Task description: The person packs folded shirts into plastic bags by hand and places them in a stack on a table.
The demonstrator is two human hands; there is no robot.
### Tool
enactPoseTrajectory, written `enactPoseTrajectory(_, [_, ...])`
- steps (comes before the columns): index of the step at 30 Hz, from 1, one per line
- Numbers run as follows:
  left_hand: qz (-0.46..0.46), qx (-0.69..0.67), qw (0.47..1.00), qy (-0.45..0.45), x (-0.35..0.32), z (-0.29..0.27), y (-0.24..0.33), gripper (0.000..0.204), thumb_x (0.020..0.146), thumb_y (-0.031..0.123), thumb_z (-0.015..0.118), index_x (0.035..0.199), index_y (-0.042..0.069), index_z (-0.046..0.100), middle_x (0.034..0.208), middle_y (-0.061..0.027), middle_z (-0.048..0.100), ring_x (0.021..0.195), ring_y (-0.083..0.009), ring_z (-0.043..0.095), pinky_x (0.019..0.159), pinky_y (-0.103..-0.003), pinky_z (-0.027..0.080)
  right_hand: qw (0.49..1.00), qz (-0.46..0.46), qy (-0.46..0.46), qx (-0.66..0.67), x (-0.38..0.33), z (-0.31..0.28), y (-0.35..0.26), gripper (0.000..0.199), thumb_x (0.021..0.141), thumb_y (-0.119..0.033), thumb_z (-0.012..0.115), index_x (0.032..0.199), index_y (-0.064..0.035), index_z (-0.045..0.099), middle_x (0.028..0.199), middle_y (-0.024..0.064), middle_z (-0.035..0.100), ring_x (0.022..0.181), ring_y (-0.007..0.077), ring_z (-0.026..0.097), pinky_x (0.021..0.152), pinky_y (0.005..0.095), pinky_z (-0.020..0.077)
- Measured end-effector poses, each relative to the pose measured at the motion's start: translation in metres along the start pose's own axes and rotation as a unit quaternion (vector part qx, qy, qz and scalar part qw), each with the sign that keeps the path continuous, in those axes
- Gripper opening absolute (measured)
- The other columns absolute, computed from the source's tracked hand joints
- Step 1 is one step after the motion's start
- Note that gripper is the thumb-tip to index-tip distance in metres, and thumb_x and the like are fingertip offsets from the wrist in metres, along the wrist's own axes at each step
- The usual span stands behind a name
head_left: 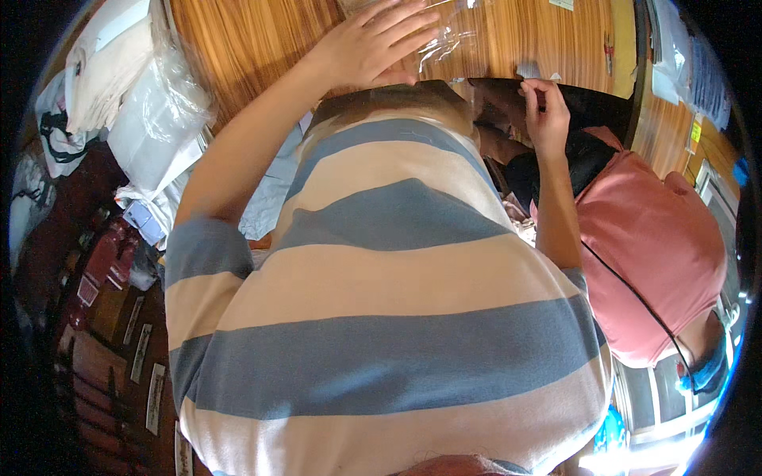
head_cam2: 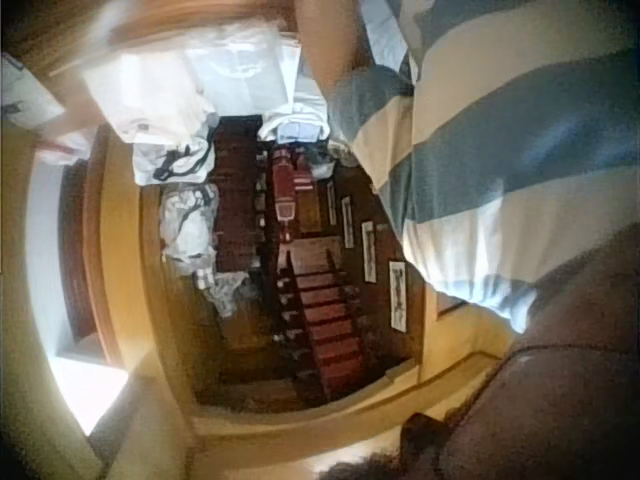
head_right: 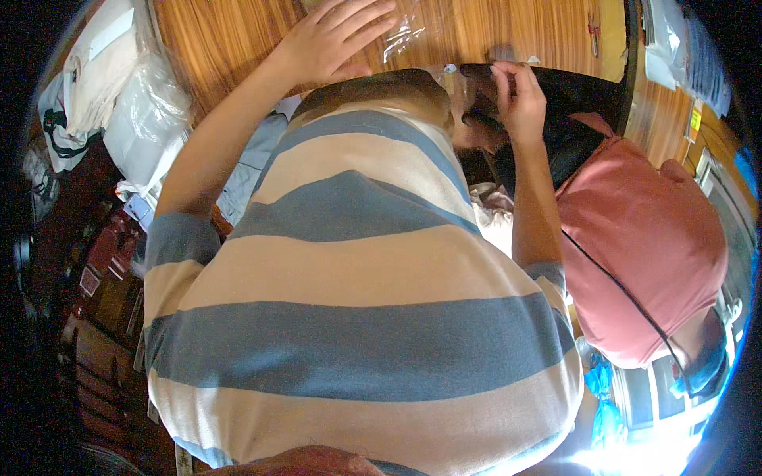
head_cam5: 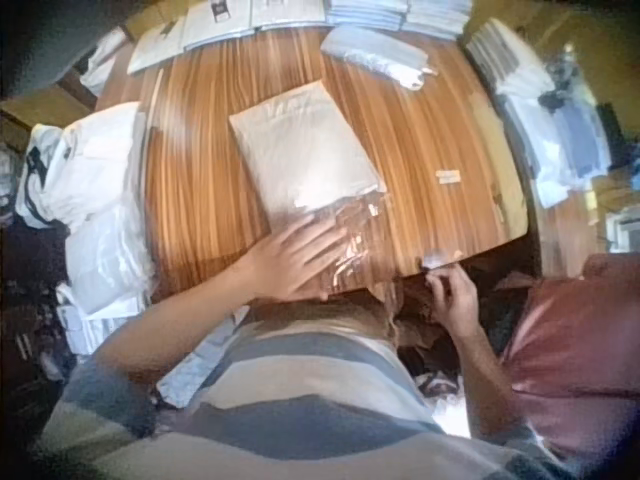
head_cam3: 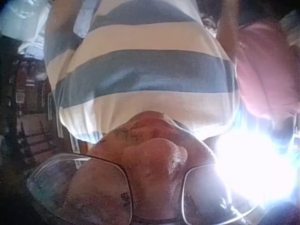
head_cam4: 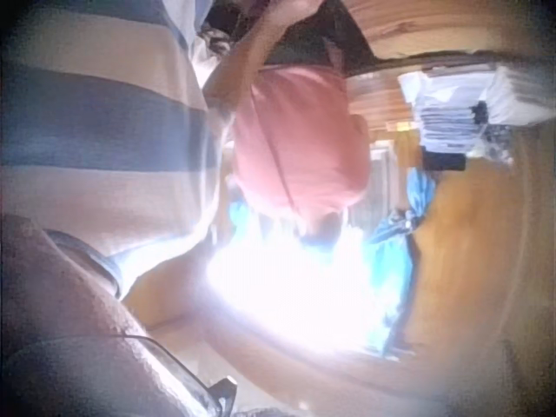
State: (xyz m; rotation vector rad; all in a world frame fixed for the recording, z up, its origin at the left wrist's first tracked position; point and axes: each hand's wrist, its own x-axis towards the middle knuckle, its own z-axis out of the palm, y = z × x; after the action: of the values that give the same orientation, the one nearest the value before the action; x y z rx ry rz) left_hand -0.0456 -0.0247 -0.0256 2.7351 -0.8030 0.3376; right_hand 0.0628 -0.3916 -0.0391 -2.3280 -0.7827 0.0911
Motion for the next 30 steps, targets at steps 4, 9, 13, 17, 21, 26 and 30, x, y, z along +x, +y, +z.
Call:
enactPoseTrajectory(4, [-0.151,-0.041,0.985,-0.074,-0.04,0.014,0.026,0.106,0.084,0.07,0.066,0.163,0.008,0.031,0.17,-0.0146,0.028,0.157,-0.0343,0.025,0.128,-0.052,0.02,0.991,-0.024,-0.059,-0.121,0.04,-0.016,-0.002,0.034,0.086,-0.022,0.084,0.113,-0.0061,0.069,0.118,0.018,0.071,0.101,0.0333,0.071,0.084,0.0399,0.0572])
enactPoseTrajectory(9, [-0.236,0.066,0.959,-0.139,-0.059,0.03,0.058,0.086,0.09,0.051,0.071,0.161,0.015,0.037,0.17,-0.008,0.031,0.157,-0.0304,0.028,0.126,-0.051,0.025,0.932,-0.282,-0.203,-0.105,0.125,-0.017,-0.049,0.105,0.067,-0.038,0.091,0.155,-0.0099,0.042,0.164,0.0152,0.036,0.152,0.0382,0.029,0.122,0.0536,0.028])
enactPoseTrajectory(13, [-0.245,0.099,0.961,-0.075,-0.081,0.043,0.074,0.068,0.092,0.035,0.072,0.154,0.022,0.048,0.165,0.0007,0.04,0.153,-0.0268,0.036,0.123,-0.051,0.033,0.845,-0.398,-0.292,-0.207,0.117,0.018,-0.02,0.097,0.074,-0.027,0.09,0.159,-0.0227,0.043,0.167,0.0038,0.038,0.153,0.032,0.037,0.123,0.0518,0.0322])
enactPoseTrajectory(17, [-0.254,0.071,0.964,-0.033,-0.103,0.039,0.087,0.062,0.093,0.03,0.071,0.152,0.025,0.052,0.162,0.0068,0.045,0.151,-0.022,0.041,0.122,-0.05,0.034,0.887,-0.406,-0.208,-0.073,0.07,0.043,-0.001,0.055,0.084,-0.02,0.081,0.137,-0.018,0.068,0.154,-0.0019,0.057,0.147,0.0295,0.047,0.119,0.0501,0.037])
enactPoseTrajectory(21, [-0.297,-0.074,0.952,-0.003,-0.095,0.012,0.09,0.04,0.097,0.021,0.069,0.137,0.018,0.066,0.146,0.0002,0.063,0.141,-0.0226,0.054,0.116,-0.046,0.041,0.955,-0.267,-0.115,0.058,0.047,0.052,-0.023,0.022,0.089,-0.017,0.08,0.11,-0.0103,0.079,0.124,0.0025,0.075,0.128,0.0283,0.062,0.11,0.045,0.0453])
enactPoseTrajectory(26, [-0.493,-0.343,0.764,0.238,-0.063,0.003,0.049,0.021,0.105,0.015,0.061,0.111,0.0,0.074,0.111,-0.0144,0.078,0.098,-0.0203,0.074,0.089,-0.035,0.058,0.956,-0.005,-0.016,0.291,0.088,0.068,-0.059,0.014,0.098,-0.016,0.073,0.103,-0.0027,0.076,0.095,0.0121,0.076,0.09,0.0222,0.07,0.085,0.0352,0.0555])
enactPoseTrajectory(30, [-0.575,-0.484,0.55,0.364,-0.025,0.018,0.003,0.031,0.11,0.023,0.057,0.106,-0.005,0.071,0.1,-0.0123,0.078,0.082,-0.0159,0.071,0.075,-0.029,0.058,0.936,0.094,0.025,0.337,0.146,0.128,-0.047,0.027,0.102,-0.025,0.068,0.101,0.002,0.073,0.083,0.0116,0.074,0.074,0.017,0.068,0.07,0.0346,0.0545])
